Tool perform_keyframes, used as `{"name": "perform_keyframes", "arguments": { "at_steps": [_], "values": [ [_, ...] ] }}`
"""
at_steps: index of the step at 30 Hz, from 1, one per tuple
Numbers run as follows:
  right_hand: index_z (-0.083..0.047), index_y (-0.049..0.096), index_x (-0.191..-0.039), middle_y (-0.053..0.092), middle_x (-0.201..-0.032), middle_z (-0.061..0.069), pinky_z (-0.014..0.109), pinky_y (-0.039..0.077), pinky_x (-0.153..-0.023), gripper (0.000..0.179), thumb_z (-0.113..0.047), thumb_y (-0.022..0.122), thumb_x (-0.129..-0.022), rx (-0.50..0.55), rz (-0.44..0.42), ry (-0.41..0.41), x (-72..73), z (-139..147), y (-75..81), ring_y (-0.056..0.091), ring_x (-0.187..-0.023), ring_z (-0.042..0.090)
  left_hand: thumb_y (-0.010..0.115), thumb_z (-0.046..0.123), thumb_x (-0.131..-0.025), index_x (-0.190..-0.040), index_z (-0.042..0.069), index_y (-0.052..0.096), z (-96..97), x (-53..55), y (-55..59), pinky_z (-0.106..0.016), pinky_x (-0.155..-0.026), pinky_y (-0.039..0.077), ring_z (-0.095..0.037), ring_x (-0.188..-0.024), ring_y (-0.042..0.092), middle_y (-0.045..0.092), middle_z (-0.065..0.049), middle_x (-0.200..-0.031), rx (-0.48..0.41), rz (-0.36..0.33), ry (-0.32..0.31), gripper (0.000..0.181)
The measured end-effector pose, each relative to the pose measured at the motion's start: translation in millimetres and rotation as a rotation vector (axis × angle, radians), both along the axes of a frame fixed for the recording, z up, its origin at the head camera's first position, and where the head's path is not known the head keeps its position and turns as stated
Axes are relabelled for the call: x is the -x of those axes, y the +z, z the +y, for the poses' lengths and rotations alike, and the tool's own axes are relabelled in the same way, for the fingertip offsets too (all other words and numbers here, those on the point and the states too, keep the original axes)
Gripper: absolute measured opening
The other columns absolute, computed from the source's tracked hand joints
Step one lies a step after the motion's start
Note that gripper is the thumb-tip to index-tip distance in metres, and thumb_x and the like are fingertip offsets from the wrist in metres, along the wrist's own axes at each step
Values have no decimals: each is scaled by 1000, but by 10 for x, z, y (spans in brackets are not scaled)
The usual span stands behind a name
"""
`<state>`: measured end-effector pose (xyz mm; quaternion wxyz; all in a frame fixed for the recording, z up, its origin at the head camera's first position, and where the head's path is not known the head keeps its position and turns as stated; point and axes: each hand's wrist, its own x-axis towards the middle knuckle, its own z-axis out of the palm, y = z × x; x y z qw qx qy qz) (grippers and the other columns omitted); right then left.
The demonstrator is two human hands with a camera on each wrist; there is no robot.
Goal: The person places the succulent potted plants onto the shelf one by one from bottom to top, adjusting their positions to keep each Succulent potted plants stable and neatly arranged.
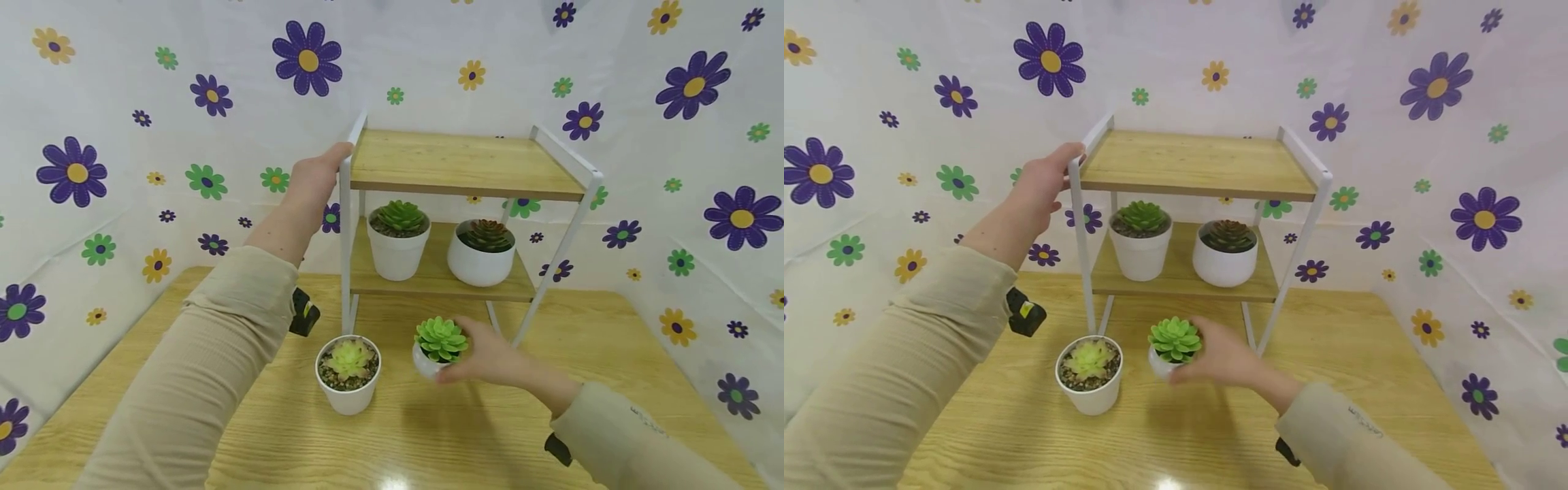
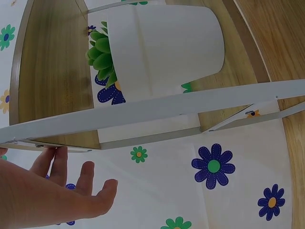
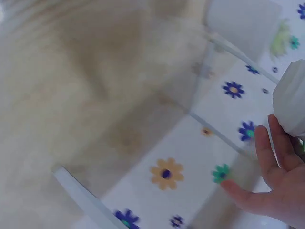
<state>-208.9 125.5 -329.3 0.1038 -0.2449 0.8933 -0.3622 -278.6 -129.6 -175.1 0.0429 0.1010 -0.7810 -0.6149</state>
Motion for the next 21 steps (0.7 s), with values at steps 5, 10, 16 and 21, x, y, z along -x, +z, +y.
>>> {"name": "perform_keyframes", "arguments": {
  "at_steps": [5,10,16,21],
  "values": [
    [-4,50,-128,59,-124,13,52,42,-100,72,-31,82,-69,10,55,-9,-35,45,426,52,-118,32,46,54,-89,-146,15,31,-5,4,-9,-38,-117,23,-18,-140,28,30,-1,-152,7,9,-5,71],
    [-9,47,-130,58,-125,11,53,39,-102,72,-33,80,-71,-4,84,-48,-84,55,961,50,-120,31,46,53,-88,-145,15,33,-15,-2,-5,-37,-116,24,-18,-140,26,29,1,-153,5,14,-3,70],
    [-12,44,-134,56,-125,9,47,41,-100,67,-31,75,-78,35,111,-124,-72,-53,1527,51,-117,26,46,55,-88,-145,15,33,-29,-8,-1,-38,-116,25,-18,-141,25,27,2,-154,19,4,-3,71],
    [-12,45,-134,56,-122,11,40,44,-96,60,-32,68,-83,145,120,-193,80,-214,1801,53,-110,24,45,57,-88,-147,16,30,-40,-12,-13,-40,-116,23,-19,-142,24,25,2,-155,17,-8,-10,73]
  ]
}}
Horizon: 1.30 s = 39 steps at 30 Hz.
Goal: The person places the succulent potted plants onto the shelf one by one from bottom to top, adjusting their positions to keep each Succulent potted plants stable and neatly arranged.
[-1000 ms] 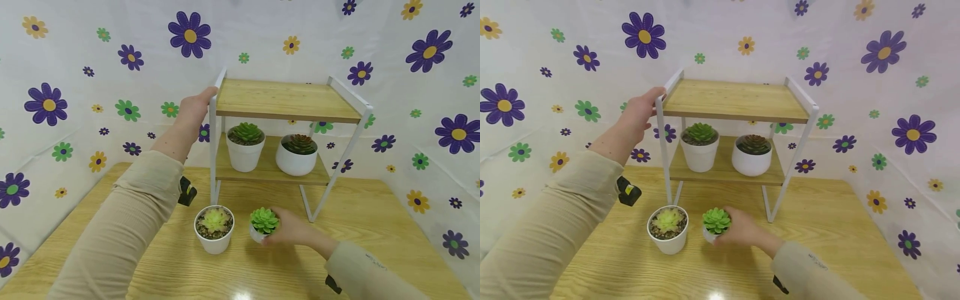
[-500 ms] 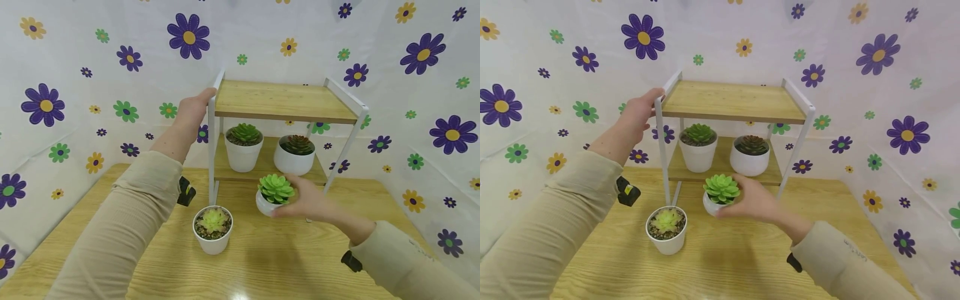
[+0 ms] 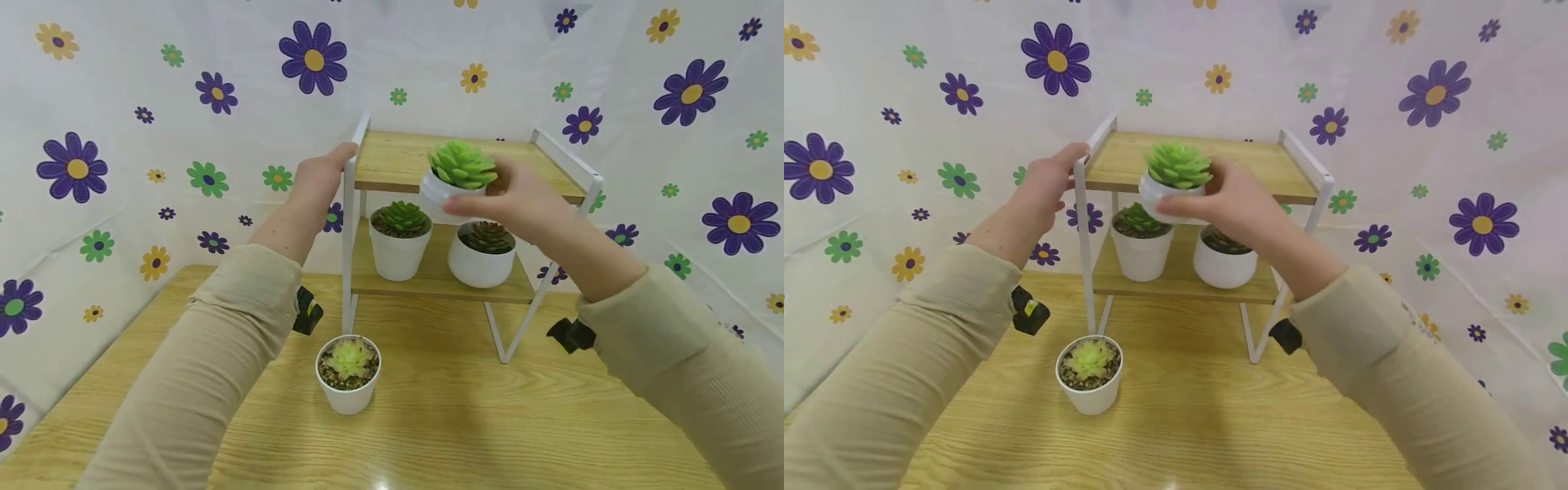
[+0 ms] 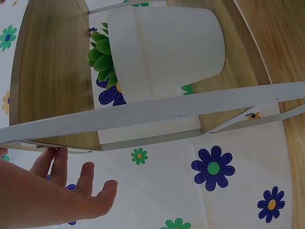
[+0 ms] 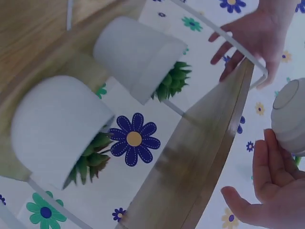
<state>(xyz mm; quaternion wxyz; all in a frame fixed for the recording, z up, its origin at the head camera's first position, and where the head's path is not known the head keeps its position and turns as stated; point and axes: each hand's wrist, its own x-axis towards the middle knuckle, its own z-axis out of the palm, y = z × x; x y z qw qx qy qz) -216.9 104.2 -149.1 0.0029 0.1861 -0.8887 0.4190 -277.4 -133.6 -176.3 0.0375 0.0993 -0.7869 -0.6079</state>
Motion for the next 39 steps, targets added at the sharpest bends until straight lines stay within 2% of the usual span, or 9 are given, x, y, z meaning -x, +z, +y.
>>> {"name": "perform_keyframes", "arguments": {
  "at_steps": [3,5,8,15,18,27,31,35,39],
  "values": [
    [-11,45,-134,56,-120,9,37,45,-94,63,-42,66,-83,-1,0,-67,147,-110,88,52,-106,21,45,57,-88,-146,16,31,2,14,-10,-39,-116,24,-19,-142,24,25,1,-155,2,-2,-1,72],
    [-11,46,-131,56,-115,7,34,45,-87,66,-49,66,-81,-28,4,-119,246,-176,125,49,-100,20,45,57,-88,-146,16,30,11,23,-15,-40,-116,24,-19,-141,25,25,2,-155,7,-8,-1,72],
    [-10,47,-129,52,-112,5,31,43,-82,67,-52,65,-80,-31,2,-175,395,-248,150,44,-96,18,45,57,-88,-147,17,29,35,39,-16,-40,-116,24,-18,-141,25,26,2,-154,4,-16,0,72],
    [-10,46,-134,51,-129,5,33,42,-97,72,-53,65,-79,-73,-31,-262,693,-353,143,46,-108,18,46,56,-88,-147,18,29,83,61,-3,-39,-115,26,-17,-140,27,28,3,-153,-13,-22,10,72],
    [-10,49,-132,52,-128,5,32,43,-95,71,-53,66,-79,-87,-21,-266,755,-388,134,46,-106,18,46,56,-88,-146,18,31,96,59,0,-37,-115,27,-17,-139,28,29,3,-153,-19,-13,5,71],
    [-7,44,-137,49,-136,8,35,40,-102,77,-53,66,-79,-83,-9,-256,787,-425,134,46,-114,20,47,55,-88,-145,19,35,99,83,14,-35,-115,26,-16,-140,28,30,3,-153,-17,13,-11,68],
    [-9,28,-146,38,-146,8,39,35,-108,90,-58,63,-79,-106,-48,-232,773,-432,129,41,-127,22,46,55,-89,-146,19,33,73,97,11,-36,-116,25,-17,-140,28,29,3,-153,-8,8,-5,69],
    [-17,15,-149,29,-151,6,42,33,-110,94,-65,56,-80,-44,-91,-224,693,-435,128,36,-134,22,46,55,-89,-146,17,31,29,121,2,-37,-116,26,-17,-140,27,28,2,-153,-4,4,-2,71],
    [-18,19,-148,29,-151,7,44,31,-112,83,-64,49,-85,85,-66,-192,507,-396,104,33,-136,23,47,54,-89,-146,14,31,-44,150,10,-37,-116,25,-17,-140,27,28,1,-153,10,9,-4,72]
  ]
}}
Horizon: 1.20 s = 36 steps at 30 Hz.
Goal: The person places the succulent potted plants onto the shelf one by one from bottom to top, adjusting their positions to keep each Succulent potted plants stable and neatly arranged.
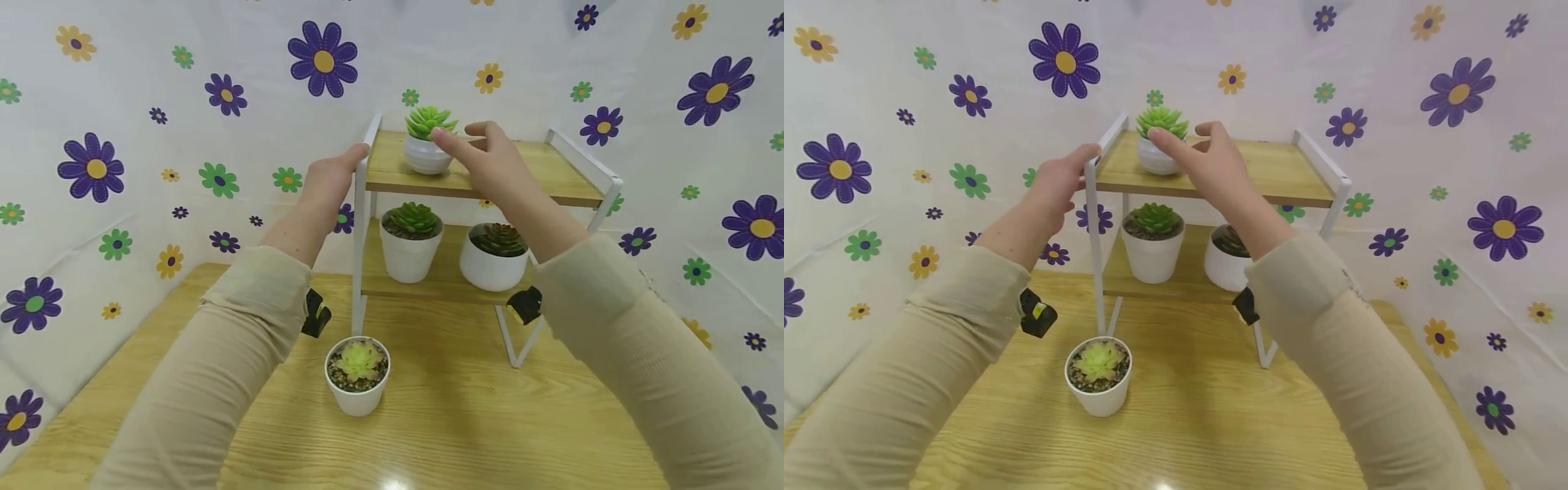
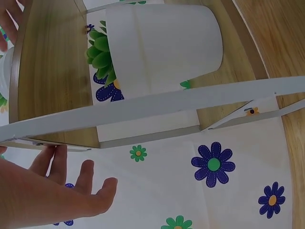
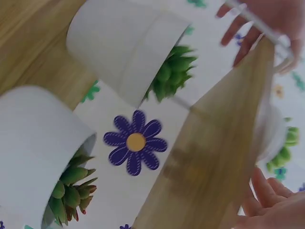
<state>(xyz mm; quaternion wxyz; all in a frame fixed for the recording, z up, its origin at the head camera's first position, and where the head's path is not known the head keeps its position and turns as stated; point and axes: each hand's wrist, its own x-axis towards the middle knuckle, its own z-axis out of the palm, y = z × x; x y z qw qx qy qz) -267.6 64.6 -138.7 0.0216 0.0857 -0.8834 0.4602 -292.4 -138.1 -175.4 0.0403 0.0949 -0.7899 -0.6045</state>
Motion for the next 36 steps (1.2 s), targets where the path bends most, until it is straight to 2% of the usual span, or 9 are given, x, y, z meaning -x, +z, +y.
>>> {"name": "perform_keyframes", "arguments": {
  "at_steps": [7,12,15,21,23,28,31,36],
  "values": [
    [-13,27,-144,34,-148,11,53,18,-115,65,-51,42,-94,123,110,102,-449,312,-244,28,-139,28,46,55,-89,-145,15,36,-49,-38,-22,-42,-117,21,-21,-144,20,24,1,-155,17,13,-35,69],
    [-8,25,-144,36,-144,16,50,18,-116,59,-39,41,-97,140,132,191,-623,478,-523,32,-136,29,44,58,-90,-146,18,33,-92,-45,-27,-48,-117,18,-25,-145,14,18,1,-157,34,-22,-55,70],
    [-7,24,-144,35,-144,18,53,21,-114,55,-32,41,-98,145,111,227,-684,530,-746,32,-134,32,43,59,-90,-147,18,29,-101,-43,-22,-48,-117,17,-26,-145,13,15,0,-158,44,-32,-59,72],
    [3,24,-141,34,-143,25,55,30,-109,56,-18,51,-96,140,57,252,-703,540,-1317,33,-132,39,43,58,-91,-146,19,32,-63,-43,-4,-44,-118,16,-23,-145,14,16,1,-158,56,-19,-71,68],
    [5,25,-140,34,-142,27,53,31,-110,62,-16,58,-93,150,22,257,-684,518,-1518,33,-133,41,44,57,-90,-146,19,33,-62,-39,9,-43,-119,16,-23,-145,15,17,0,-157,52,-19,-72,68],
    [4,21,-142,32,-143,27,49,35,-109,84,-22,73,-81,164,-85,262,-630,413,-1990,33,-133,42,43,56,-91,-146,18,33,-83,-30,25,-41,-119,16,-22,-145,16,18,0,-157,61,-30,-72,68],
    [3,18,-144,30,-144,27,49,36,-108,95,-23,78,-76,168,-133,274,-596,318,-2217,33,-132,43,43,56,-91,-146,19,34,-92,-24,28,-42,-119,15,-22,-145,15,18,1,-157,60,-31,-78,67],
    [2,10,-147,25,-147,29,55,28,-110,107,-28,81,-72,96,-198,335,-525,133,-2482,26,-135,45,43,56,-91,-145,20,34,-89,-15,25,-43,-119,15,-22,-145,14,17,1,-157,61,-25,-82,66]
  ]
}}
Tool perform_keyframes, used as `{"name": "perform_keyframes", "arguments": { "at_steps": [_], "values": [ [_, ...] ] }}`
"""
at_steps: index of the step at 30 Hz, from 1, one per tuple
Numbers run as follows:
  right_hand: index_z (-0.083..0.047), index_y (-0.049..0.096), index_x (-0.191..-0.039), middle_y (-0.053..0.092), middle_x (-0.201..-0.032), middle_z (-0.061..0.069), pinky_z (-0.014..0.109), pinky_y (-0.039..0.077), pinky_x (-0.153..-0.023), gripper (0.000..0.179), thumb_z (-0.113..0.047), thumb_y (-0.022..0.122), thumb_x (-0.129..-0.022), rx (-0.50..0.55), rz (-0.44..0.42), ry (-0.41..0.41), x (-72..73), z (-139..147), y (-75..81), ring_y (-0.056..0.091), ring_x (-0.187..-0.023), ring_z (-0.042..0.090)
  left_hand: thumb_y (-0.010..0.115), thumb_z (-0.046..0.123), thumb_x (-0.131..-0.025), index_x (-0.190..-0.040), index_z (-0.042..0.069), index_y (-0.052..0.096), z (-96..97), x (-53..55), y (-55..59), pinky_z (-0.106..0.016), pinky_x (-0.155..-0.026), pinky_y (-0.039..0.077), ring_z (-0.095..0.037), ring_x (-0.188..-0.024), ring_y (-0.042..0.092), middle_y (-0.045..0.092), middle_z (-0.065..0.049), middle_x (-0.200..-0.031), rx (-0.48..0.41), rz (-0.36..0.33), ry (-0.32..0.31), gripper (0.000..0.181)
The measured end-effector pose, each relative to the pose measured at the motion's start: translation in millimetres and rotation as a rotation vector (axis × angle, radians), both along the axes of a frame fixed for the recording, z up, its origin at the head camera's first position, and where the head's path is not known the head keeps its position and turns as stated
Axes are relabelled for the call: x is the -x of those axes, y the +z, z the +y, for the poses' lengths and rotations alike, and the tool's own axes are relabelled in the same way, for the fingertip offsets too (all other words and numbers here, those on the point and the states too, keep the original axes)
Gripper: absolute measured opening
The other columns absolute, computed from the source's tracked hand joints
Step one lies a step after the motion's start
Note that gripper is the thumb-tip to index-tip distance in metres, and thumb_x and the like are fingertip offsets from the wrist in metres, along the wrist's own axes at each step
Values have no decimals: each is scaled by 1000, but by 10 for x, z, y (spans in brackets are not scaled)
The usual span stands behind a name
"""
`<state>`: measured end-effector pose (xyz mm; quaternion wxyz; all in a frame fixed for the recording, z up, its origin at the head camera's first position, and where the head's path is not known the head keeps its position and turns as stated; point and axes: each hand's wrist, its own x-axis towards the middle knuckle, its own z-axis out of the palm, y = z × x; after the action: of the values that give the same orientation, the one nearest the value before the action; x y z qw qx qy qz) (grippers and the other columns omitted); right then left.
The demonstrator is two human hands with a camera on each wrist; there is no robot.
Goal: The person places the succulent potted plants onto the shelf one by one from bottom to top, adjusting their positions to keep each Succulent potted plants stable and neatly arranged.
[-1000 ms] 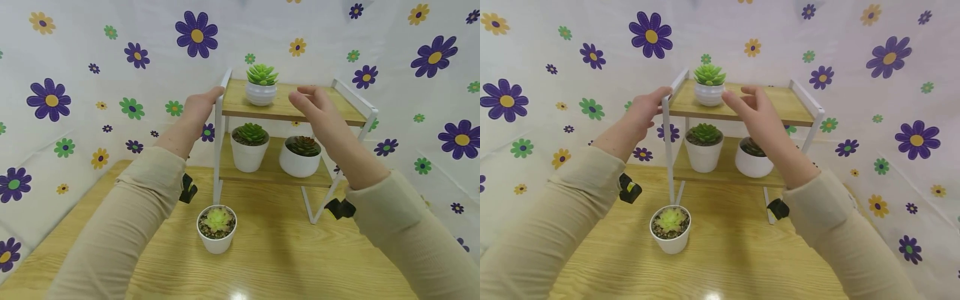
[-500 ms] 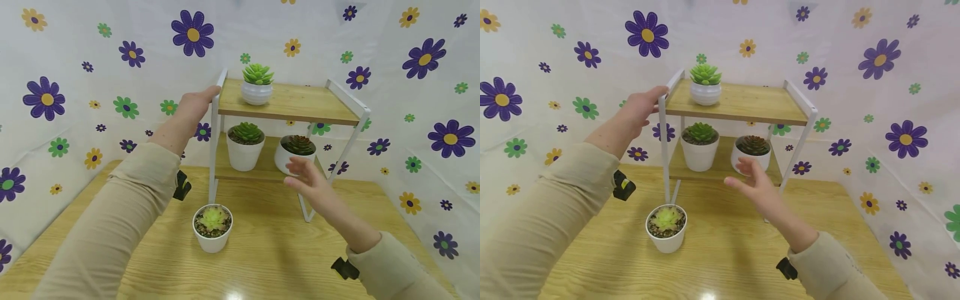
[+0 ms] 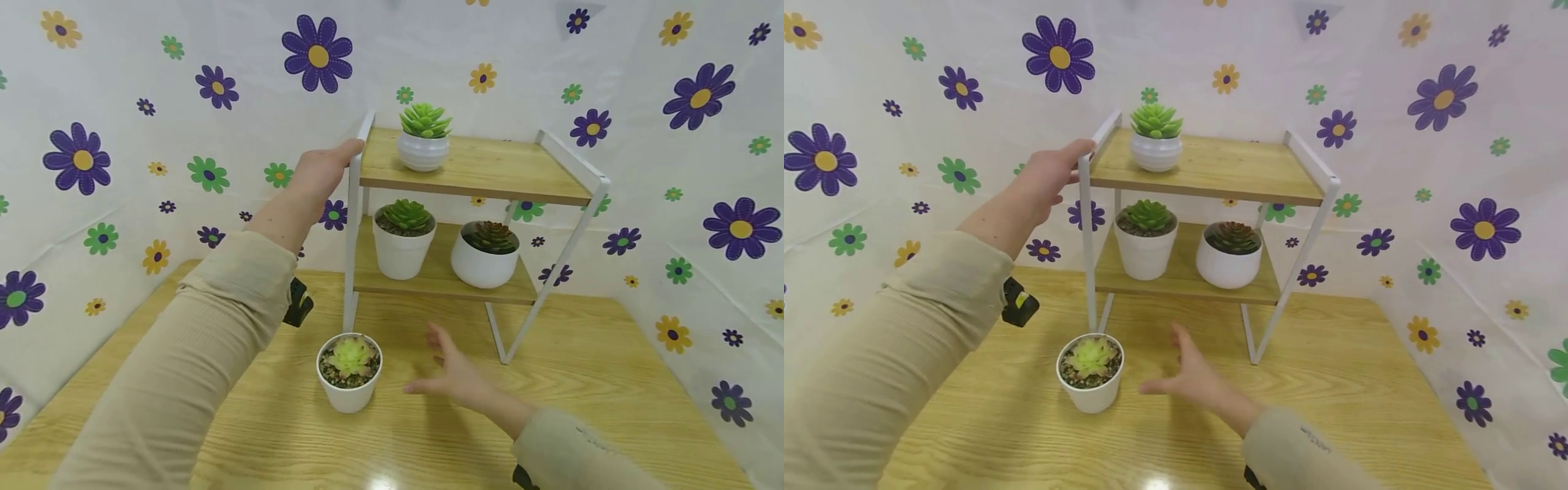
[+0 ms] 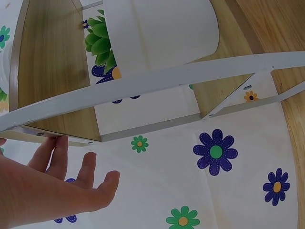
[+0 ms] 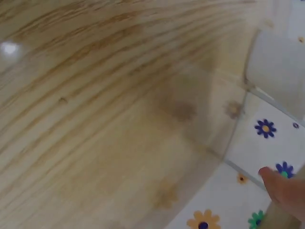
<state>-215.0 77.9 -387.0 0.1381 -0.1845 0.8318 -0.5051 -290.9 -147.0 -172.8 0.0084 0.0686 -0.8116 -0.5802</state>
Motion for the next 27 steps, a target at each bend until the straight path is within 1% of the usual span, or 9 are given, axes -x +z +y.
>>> {"name": "perform_keyframes", "arguments": {
  "at_steps": [2,4,7,11,14,16,20,23,27],
  "values": [
    [0,8,-148,26,-148,27,57,26,-110,109,-30,81,-72,-55,-9,18,17,-95,-68,25,-136,45,43,57,-91,-145,20,35,-1,-2,-3,-43,-119,15,-22,-145,15,17,1,-157,2,1,3,66],
    [-1,8,-148,29,-148,26,58,28,-109,110,-29,82,-71,-97,0,30,34,-193,-125,27,-136,46,43,57,-90,-145,21,35,0,-5,-5,-43,-119,16,-22,-145,15,18,1,-157,0,1,5,66],
    [-1,9,-148,31,-146,27,60,30,-107,111,-25,84,-69,-109,20,44,54,-332,-196,29,-134,47,44,57,-90,-145,21,35,4,-7,-9,-43,-119,16,-22,-145,15,18,2,-157,-9,1,8,66],
    [0,10,-148,30,-146,27,61,27,-108,114,-26,85,-66,-77,35,79,81,-487,-292,28,-135,45,44,56,-90,-145,21,36,7,-16,-13,-43,-119,16,-21,-145,15,18,2,-157,-13,-1,12,65],
    [-2,14,-147,33,-146,21,59,22,-111,111,-24,86,-65,-12,16,105,96,-585,-357,29,-136,39,44,57,-90,-145,22,35,13,-25,-14,-44,-118,16,-22,-145,15,17,2,-157,-4,-4,9,66],
    [-5,18,-146,38,-143,17,57,21,-113,106,-20,86,-65,44,10,113,100,-645,-398,33,-135,35,43,57,-90,-145,22,35,17,-29,-14,-45,-118,16,-22,-145,15,17,2,-157,0,-2,6,66],
    [-6,24,-144,43,-138,15,51,25,-113,100,-12,85,-65,116,32,95,101,-731,-462,41,-129,32,43,58,-90,-145,23,36,21,-35,-19,-46,-118,17,-22,-145,15,17,2,-157,-3,-1,5,65],
    [-5,26,-143,45,-137,16,50,29,-111,98,-12,85,-65,109,57,64,94,-759,-472,44,-127,32,43,57,-90,-144,23,36,16,-38,-29,-47,-118,17,-22,-145,15,18,3,-157,-6,6,6,65],
    [-6,27,-143,45,-137,16,51,33,-109,97,-12,85,-65,101,60,48,76,-757,-474,45,-126,34,44,57,-90,-144,23,38,4,-38,-47,-47,-118,17,-22,-145,15,18,3,-157,-9,11,13,64]
  ]
}}
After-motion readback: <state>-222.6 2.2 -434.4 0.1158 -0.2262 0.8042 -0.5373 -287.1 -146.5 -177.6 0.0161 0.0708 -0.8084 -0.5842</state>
